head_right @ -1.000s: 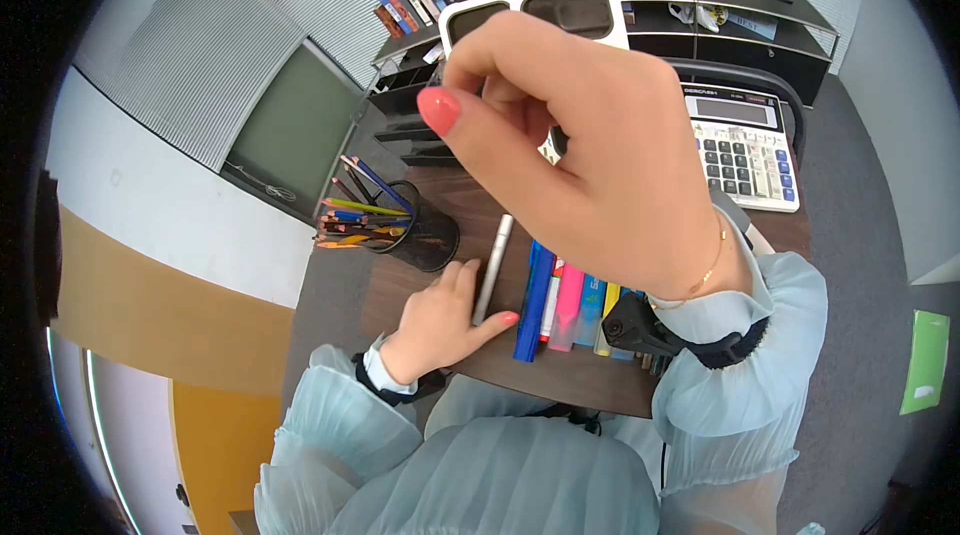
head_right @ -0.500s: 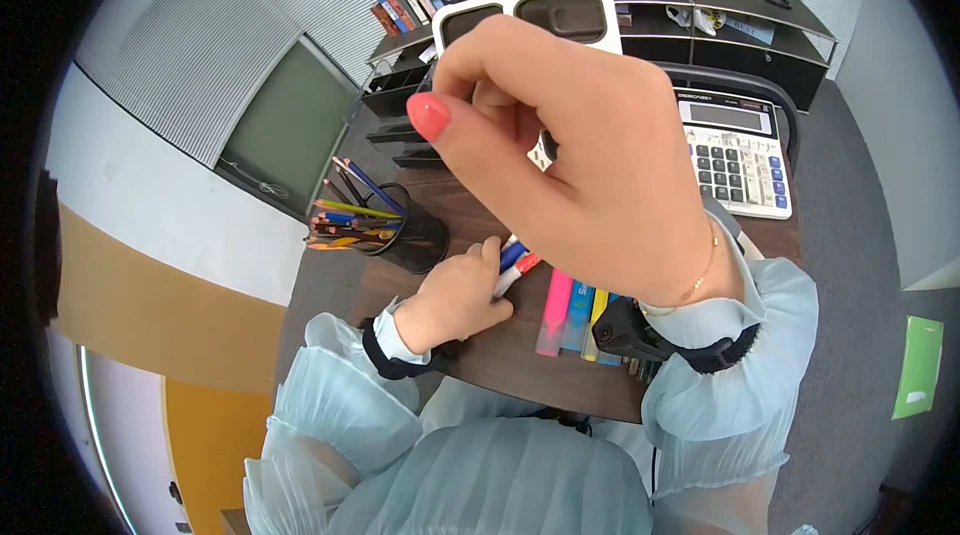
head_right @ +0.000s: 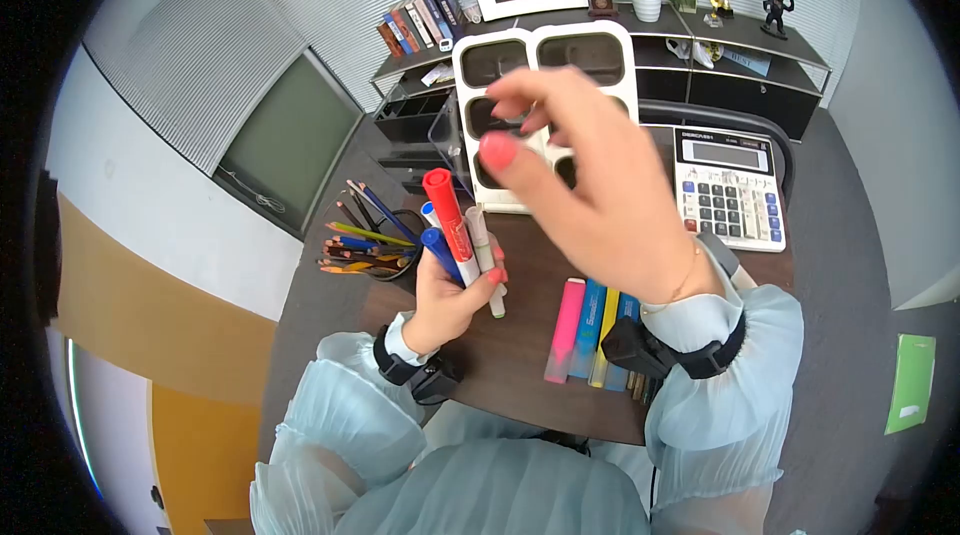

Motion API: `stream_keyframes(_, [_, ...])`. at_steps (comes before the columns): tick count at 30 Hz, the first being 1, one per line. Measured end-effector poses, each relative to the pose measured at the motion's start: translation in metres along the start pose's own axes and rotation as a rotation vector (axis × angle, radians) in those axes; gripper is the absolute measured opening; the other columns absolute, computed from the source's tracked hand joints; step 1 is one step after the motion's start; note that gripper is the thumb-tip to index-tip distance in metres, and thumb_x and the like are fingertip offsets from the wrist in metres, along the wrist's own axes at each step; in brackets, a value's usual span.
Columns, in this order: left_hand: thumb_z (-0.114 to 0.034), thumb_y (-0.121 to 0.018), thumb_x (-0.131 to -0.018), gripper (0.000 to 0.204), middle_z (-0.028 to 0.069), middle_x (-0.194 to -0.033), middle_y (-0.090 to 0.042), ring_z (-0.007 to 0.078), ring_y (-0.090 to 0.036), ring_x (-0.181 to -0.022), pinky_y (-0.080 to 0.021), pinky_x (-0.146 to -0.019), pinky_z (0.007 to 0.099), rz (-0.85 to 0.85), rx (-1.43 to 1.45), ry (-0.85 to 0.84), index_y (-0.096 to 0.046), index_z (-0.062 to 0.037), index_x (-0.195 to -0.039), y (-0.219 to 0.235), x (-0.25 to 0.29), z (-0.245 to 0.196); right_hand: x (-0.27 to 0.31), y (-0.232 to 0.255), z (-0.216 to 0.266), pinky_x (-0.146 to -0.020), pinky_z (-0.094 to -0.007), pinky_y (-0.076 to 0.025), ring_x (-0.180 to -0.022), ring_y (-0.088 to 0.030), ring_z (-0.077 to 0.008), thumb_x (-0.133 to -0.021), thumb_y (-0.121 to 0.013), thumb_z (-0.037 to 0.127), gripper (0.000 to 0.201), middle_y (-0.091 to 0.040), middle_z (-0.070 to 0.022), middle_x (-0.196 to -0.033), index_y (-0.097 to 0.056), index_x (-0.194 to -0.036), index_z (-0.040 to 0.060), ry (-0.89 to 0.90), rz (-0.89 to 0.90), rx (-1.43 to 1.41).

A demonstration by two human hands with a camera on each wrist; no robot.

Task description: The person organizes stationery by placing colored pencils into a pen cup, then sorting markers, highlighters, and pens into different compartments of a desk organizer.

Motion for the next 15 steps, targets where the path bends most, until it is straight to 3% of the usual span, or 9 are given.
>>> stream_keyframes(2, [0.005, -0.059, -0.075, 0.038, 0.003, -0.093, -0.055, 0.0075, -0.053, -0.079, -0.045, -0.066, 0.0216, 0.01, 0.031, -0.016, -0.043, -0.0058, -0.108, 0.0, -0.005, 0.004, 0.007, -0.027, -0.014, -0.073, -0.0278, -0.042, -0.093, -0.051, -0.0178, -0.08, -0.058, 0.016, 0.043, -0.056, -0.0091, -0.107, -0.045, -0.119, 0.002, -0.113, 0.198, -0.064])
stream_keyframes(4, [0.004, -0.06, -0.075, 0.038, 0.003, -0.091, -0.054, 0.0064, -0.052, -0.08, -0.044, -0.066, 0.0216, -0.003, -0.043, -0.037, -0.043, -0.0055, -0.107, 0.004, -0.009, 0.009, 0.012, -0.048, -0.018, -0.072, -0.0281, -0.043, -0.093, -0.052, -0.0188, -0.077, -0.063, 0.015, 0.049, -0.055, -0.0087, -0.108, -0.044, -0.121, 0.004, -0.14, 0.369, -0.046])
stream_keyframes(6, [0.001, -0.062, -0.075, 0.038, 0.0021, -0.091, -0.054, 0.006, -0.05, -0.081, -0.044, -0.067, 0.0223, -0.009, -0.021, -0.006, -0.044, -0.0053, -0.107, 0.007, -0.011, 0.017, 0.014, -0.059, -0.015, -0.069, -0.028, -0.045, -0.089, -0.056, -0.0202, -0.074, -0.066, 0.015, 0.047, -0.056, -0.0091, -0.108, -0.049, -0.117, 0.0077, -0.038, 0.382, 0.034])
stream_keyframes(10, [-0.005, -0.066, -0.072, 0.038, 0.0005, -0.086, -0.054, 0.0062, -0.05, -0.076, -0.044, -0.068, 0.0235, 0.03, -0.124, -0.053, -0.046, -0.0046, -0.105, 0.003, -0.016, 0.027, 0.021, -0.076, -0.031, -0.067, -0.0288, -0.047, -0.087, -0.056, -0.02, -0.074, -0.065, 0.01, 0.035, -0.056, -0.0089, -0.107, -0.055, -0.107, 0.0078, -0.067, 0.47, 0.097])
stream_keyframes(13, [-0.006, -0.067, -0.072, 0.036, 0.0005, -0.082, -0.056, 0.0062, -0.052, -0.074, -0.044, -0.066, 0.0232, 0.103, -0.055, 0.078, -0.047, -0.005, -0.101, -0.001, -0.015, 0.046, 0.021, -0.077, -0.033, -0.065, -0.0278, -0.047, -0.087, -0.056, -0.0186, -0.074, -0.064, 0.006, 0.03, -0.054, -0.0083, -0.109, -0.056, -0.103, 0.007, -0.066, 0.458, 0.113])
stream_keyframes(15, [-0.006, -0.067, -0.073, 0.033, 0.0004, -0.081, -0.056, 0.0063, -0.052, -0.073, -0.044, -0.065, 0.0231, 0.119, -0.06, 0.074, -0.047, -0.0052, -0.1, -0.002, -0.015, 0.045, 0.02, -0.074, -0.037, -0.065, -0.0269, -0.047, -0.086, -0.056, -0.0178, -0.073, -0.064, 0.005, 0.029, -0.054, -0.0078, -0.11, -0.056, -0.101, 0.0068, -0.088, 0.433, 0.106])
Point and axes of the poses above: each hand's wrist, its own x-axis away from the middle knuckle, its own y-axis out of the back of the hand, z = x × y, the point moved 9 cm from there along -x, towards the middle knuckle
